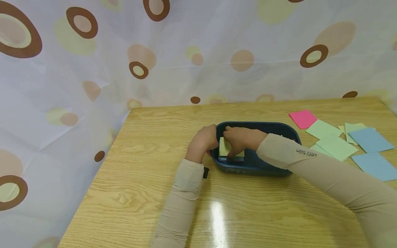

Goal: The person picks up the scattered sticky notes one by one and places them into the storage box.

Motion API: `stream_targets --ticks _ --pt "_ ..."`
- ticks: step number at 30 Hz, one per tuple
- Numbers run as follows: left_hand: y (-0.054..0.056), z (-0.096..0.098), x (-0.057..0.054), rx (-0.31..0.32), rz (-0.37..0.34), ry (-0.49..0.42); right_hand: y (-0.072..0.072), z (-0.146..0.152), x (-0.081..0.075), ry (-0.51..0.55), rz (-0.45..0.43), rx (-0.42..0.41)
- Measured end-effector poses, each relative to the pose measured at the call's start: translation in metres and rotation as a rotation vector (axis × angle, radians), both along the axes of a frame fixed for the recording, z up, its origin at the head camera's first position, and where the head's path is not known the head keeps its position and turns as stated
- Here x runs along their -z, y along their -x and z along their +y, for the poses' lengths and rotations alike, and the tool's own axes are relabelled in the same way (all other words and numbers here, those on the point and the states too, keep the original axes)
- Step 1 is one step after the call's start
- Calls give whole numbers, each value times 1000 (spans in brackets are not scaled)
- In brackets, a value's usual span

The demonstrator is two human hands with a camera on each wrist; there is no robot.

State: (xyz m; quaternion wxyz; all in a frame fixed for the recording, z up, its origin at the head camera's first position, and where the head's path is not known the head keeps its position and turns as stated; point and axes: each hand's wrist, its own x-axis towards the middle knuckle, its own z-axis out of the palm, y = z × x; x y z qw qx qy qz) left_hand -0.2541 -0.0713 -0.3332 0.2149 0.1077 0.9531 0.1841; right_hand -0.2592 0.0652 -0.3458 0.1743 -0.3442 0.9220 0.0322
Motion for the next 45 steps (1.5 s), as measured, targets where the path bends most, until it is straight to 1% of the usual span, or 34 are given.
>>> stream_targets --ticks 7,13,22,34,40,45 --pt "0 -1 2 4 7 -8 -1 -4 1 -13 7 -19" --pt "0 -1 2 5 5 -9 -2 -5 4 -19 -13 14" --pt "-2 -1 -3 -1 -10 -10 -1 -6 6 -43 -19 29" --pt "-1 -1 -1 2 -8 -12 -3 -7 12 -4 15 50" --pt "-1 -1 -2 -1 -6 -8 -6 -7 14 -14 24 78" --pt "-2 -1 -2 -1 -3 -2 -7 -8 15 -44 23 73"
